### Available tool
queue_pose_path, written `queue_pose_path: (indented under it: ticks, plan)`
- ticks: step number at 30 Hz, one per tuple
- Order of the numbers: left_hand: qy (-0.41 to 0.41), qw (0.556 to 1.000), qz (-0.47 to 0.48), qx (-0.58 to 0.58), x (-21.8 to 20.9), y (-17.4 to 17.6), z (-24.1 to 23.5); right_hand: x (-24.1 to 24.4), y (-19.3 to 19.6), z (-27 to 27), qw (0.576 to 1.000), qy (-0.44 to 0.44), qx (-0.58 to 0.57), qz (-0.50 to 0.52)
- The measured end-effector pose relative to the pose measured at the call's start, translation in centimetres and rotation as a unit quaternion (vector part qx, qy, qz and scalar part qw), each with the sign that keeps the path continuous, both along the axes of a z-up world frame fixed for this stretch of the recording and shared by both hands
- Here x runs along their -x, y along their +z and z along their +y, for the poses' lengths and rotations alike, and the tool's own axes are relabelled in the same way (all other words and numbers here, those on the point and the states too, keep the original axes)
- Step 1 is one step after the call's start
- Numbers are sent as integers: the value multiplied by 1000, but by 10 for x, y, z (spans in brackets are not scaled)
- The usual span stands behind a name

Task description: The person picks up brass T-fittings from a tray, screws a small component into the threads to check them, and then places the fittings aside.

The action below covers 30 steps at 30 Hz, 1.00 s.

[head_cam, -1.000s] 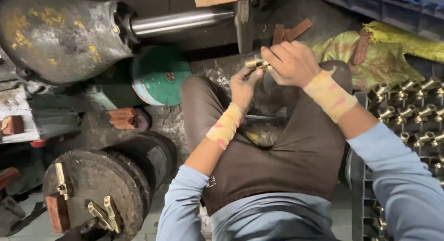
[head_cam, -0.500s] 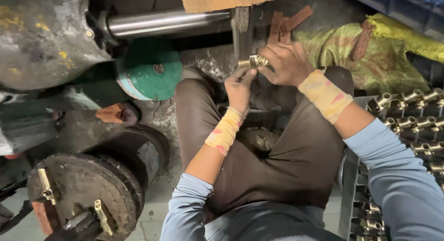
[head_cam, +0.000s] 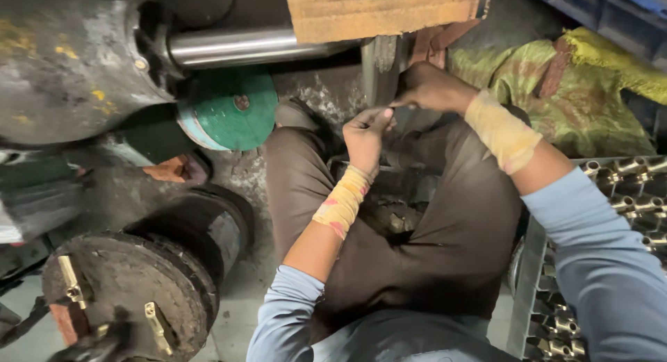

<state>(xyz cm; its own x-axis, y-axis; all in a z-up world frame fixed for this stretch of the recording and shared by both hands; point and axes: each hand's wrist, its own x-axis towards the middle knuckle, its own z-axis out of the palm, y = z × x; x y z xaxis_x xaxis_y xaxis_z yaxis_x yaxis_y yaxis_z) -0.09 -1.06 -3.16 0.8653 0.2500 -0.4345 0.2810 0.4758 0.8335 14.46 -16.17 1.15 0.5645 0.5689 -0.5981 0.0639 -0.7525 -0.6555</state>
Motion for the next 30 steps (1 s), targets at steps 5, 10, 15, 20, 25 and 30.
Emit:
queue_pose_path:
  ticks: [5,10,15,20,25,30]
  plan:
    - [-104,994,6,18,13,44,18,20,41,4,996,-19,-49,78]
    - [-177,966,-108,-152,84,120,37,154,139,-21,927,-18,-145,-345]
    - [-196,907,-267,-260,99,188,43,212,204,-18,961,-122,-120,-218]
    - [-229,894,-325,-206,109,200,41,224,215,-23,957,-126,-258,28]
    - [-109,949,-177,-237,130,196,9,245,196,-13,863,-120,-154,-465]
    - [-56,956,-169,-234,122,171,-3,210,151,-16,735,-15,-76,-673]
